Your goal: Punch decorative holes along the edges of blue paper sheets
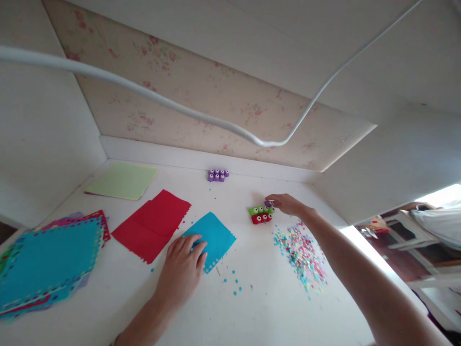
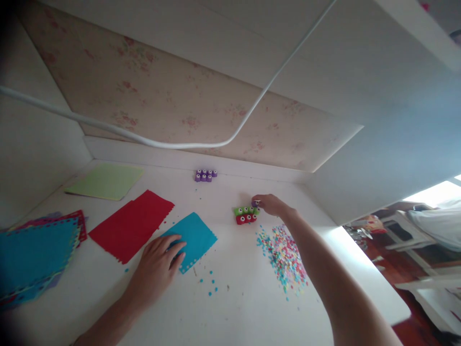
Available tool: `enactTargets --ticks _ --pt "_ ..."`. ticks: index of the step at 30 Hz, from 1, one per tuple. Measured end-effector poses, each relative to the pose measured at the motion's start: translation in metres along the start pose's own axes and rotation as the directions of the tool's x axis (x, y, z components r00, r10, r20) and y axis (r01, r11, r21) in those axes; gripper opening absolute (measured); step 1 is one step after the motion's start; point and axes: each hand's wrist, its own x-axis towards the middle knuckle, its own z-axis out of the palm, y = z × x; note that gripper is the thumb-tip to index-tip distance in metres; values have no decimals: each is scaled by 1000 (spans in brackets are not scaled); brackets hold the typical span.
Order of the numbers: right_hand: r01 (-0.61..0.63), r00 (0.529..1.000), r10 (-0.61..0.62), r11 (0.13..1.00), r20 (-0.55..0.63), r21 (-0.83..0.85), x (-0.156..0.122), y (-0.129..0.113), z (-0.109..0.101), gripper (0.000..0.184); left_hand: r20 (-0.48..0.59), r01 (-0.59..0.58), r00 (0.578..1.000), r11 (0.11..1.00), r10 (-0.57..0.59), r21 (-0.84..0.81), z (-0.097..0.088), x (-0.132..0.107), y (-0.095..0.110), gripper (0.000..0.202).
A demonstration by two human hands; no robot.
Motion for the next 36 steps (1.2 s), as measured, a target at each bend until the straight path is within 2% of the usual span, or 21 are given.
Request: enactTargets --ticks 2,5,7,10,13,16,20,24,27,30,32,34,36 --pt "-19 1000 19 1000 -12 -15 1 -3 -6 54 -2 -5 1000 1000 5 -3 0 0 0 23" --pt "-32 996 28 998 -83 -56 9 -21 -15 52 -17 -1 1000 1000 1 -13 -2 1 2 22" --pt "-8 992 -2 997 -129 -79 21 -45 -16 47 -33 13 999 1000 -14 -14 -3 2 1 21" --pt "83 982 -97 992 -162 -94 47 -92 -7 44 -67 56 996 998 -55 16 -3 4 -2 24" --pt "164 965 -183 980 -189 -109 76 -138 8 51 -99 111 990 990 -102 87 -2 3 -8 37" --pt "175 961 -196 977 -194 -124 101 -164 18 54 -110 145 986 977 -129 159 -2 2 -13 47" --pt "124 969 -151 982 -195 -142 115 -171 21 48 -94 172 983 973 -158 156 -8 2 -14 47" --pt "95 970 -127 983 -207 -157 115 -167 22 38 -15 248 969 962 -247 117 -14 5 -11 49" --pt "87 969 -119 985 -218 -152 114 -167 24 41 51 311 948 949 -314 53 -15 6 -10 48" --pt "98 970 -123 987 -211 -129 116 -169 26 45 85 348 936 931 -340 -112 -12 6 -10 48" --pt "108 971 -127 989 -203 -102 117 -169 26 44 62 371 928 896 -367 -243 -12 7 -11 50" --pt "109 972 -120 992 -201 -61 116 -169 26 37 25 391 911 842 -412 -371 -14 9 -10 56" --pt "99 973 -97 995 -209 0 111 -167 26 26 49 423 885 756 -463 -500 -18 12 -8 62"
